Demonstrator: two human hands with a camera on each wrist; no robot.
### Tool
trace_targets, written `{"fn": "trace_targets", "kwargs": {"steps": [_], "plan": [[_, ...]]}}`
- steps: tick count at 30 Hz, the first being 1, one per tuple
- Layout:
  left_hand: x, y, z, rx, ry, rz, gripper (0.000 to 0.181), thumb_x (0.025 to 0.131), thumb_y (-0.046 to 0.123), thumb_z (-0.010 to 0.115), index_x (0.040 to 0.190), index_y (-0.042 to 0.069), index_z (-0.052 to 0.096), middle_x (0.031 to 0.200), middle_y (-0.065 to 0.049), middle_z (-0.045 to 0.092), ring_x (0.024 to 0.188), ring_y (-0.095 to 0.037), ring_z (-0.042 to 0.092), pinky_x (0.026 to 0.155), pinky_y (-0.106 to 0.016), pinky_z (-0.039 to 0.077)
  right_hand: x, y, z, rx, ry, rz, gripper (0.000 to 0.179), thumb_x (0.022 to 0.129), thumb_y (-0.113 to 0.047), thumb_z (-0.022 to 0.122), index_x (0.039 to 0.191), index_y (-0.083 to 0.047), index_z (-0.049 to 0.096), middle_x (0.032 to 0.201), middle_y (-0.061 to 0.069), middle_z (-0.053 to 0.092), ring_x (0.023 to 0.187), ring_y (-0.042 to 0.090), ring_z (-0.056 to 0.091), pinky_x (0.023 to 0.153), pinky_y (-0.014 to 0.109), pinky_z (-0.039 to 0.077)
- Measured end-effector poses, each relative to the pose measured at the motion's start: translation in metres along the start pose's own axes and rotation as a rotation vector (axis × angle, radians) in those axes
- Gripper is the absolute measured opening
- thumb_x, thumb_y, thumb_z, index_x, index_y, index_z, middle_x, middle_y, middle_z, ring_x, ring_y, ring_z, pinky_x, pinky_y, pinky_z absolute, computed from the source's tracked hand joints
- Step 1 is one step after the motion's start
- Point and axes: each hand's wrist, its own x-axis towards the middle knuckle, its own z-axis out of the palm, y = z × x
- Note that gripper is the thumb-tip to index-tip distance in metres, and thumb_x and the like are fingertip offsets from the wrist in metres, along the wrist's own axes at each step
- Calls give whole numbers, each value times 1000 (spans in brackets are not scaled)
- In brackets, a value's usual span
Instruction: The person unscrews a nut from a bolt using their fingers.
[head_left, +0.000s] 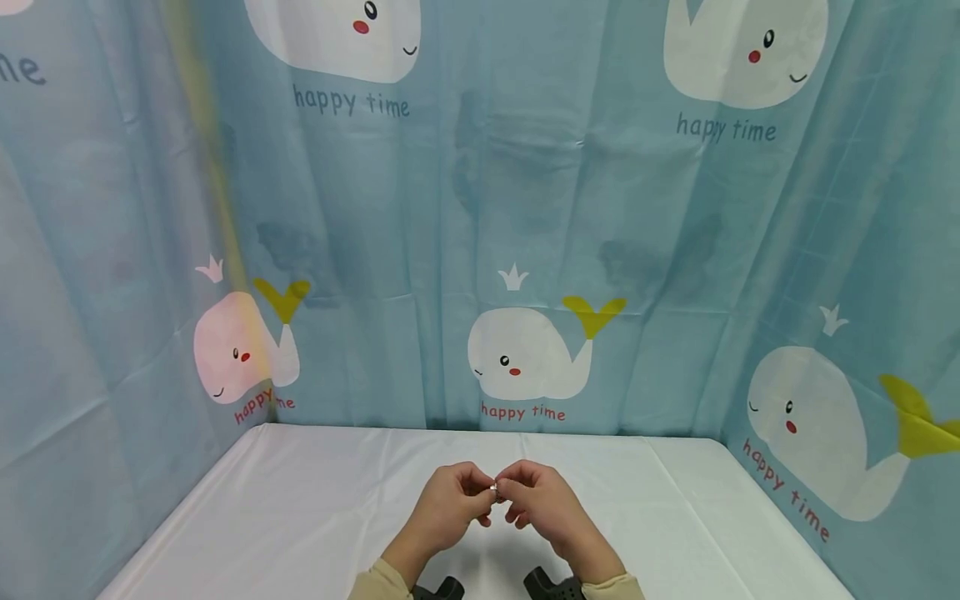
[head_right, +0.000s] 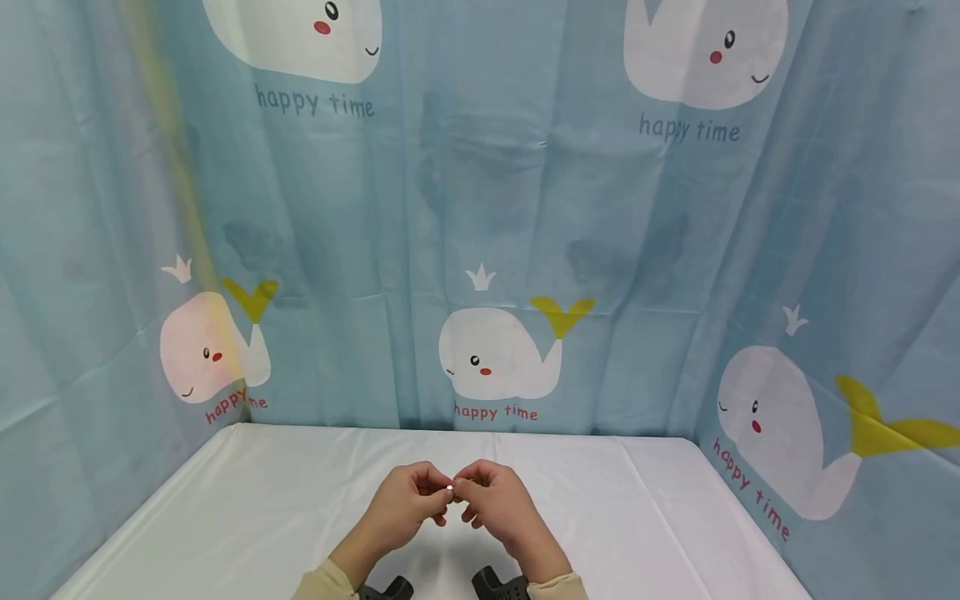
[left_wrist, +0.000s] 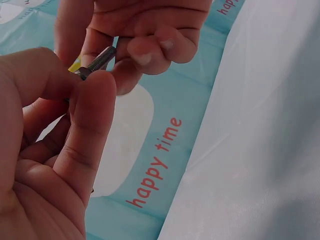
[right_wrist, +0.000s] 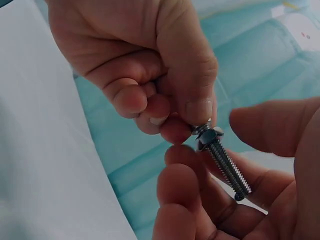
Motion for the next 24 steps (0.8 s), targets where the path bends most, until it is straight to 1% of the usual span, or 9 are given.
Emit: {"fn": "trace_targets", "kwargs": {"steps": [3, 5, 10, 12, 14, 16, 18, 20, 24], "plan": [[0, 0, 0, 11, 0, 12, 5, 89, 7, 70, 92, 4, 69, 77, -8, 68, 63, -24, 66, 63, -49, 56, -1, 0, 1, 2, -3, -1, 24, 98, -26, 64, 97, -3, 68, 82, 9, 67, 61, 19, 58, 55, 30, 51], [-1, 0, 0, 16, -1, 15, 4, 88, 6, 69, 92, 5, 69, 75, -8, 67, 62, -24, 66, 62, -49, 56, -1, 1, 0, -1, -1, -2, 23, 99, -25, 63, 96, -2, 68, 80, 9, 66, 60, 18, 57, 54, 30, 50], [-1, -1, -1, 15, -6, 19, 3, 88, 4, 68, 92, 4, 68, 72, -7, 65, 60, -24, 65, 63, -49, 57, 0, 1, 0, -7, -2, -11, 14, 94, -16, 67, 99, -3, 68, 86, 9, 66, 66, 21, 59, 57, 32, 51], [-1, -1, -1, 12, -7, 21, 4, 88, 5, 69, 92, 3, 68, 71, -6, 64, 60, -23, 65, 63, -47, 57, 0, 0, 0, -2, -3, -17, 14, 92, -15, 69, 100, -3, 68, 88, 9, 65, 68, 22, 60, 58, 33, 51], [-2, -1, -1, 4, -8, 23, 5, 88, 5, 69, 92, 2, 67, 72, -6, 64, 59, -23, 65, 62, -45, 57, -1, -1, 0, 5, -1, -22, 16, 92, -16, 69, 100, -3, 67, 88, 9, 66, 68, 22, 61, 58, 32, 51], [-1, -2, -1, -7, -9, 22, 5, 88, 5, 70, 92, 2, 68, 72, -6, 65, 59, -23, 64, 62, -44, 57, 0, 0, 0, 8, 0, -19, 19, 95, -21, 67, 100, -3, 68, 87, 9, 66, 65, 21, 60, 57, 31, 51], [-1, -2, -1, -17, -9, 23, 4, 88, 5, 70, 91, 3, 68, 72, -7, 65, 59, -23, 64, 61, -42, 58, 0, 1, 0, -2, 0, -13, 23, 97, -26, 66, 98, -3, 68, 85, 9, 67, 62, 20, 58, 55, 31, 51], [-1, -2, 0, -19, -10, 25, 4, 88, 4, 70, 91, 3, 68, 73, -7, 65, 59, -23, 64, 61, -41, 58, 0, 2, 0, -14, -1, -8, 24, 97, -28, 65, 97, -4, 69, 84, 9, 67, 60, 19, 57, 54, 30, 51], [-2, -1, 0, -8, -11, 26, 4, 87, 4, 69, 91, 4, 69, 72, -7, 64, 59, -24, 64, 60, -40, 57, -1, 2, 0, -29, -3, -18, 15, 95, -20, 67, 96, -4, 68, 84, 9, 66, 63, 20, 58, 55, 31, 51]]}}
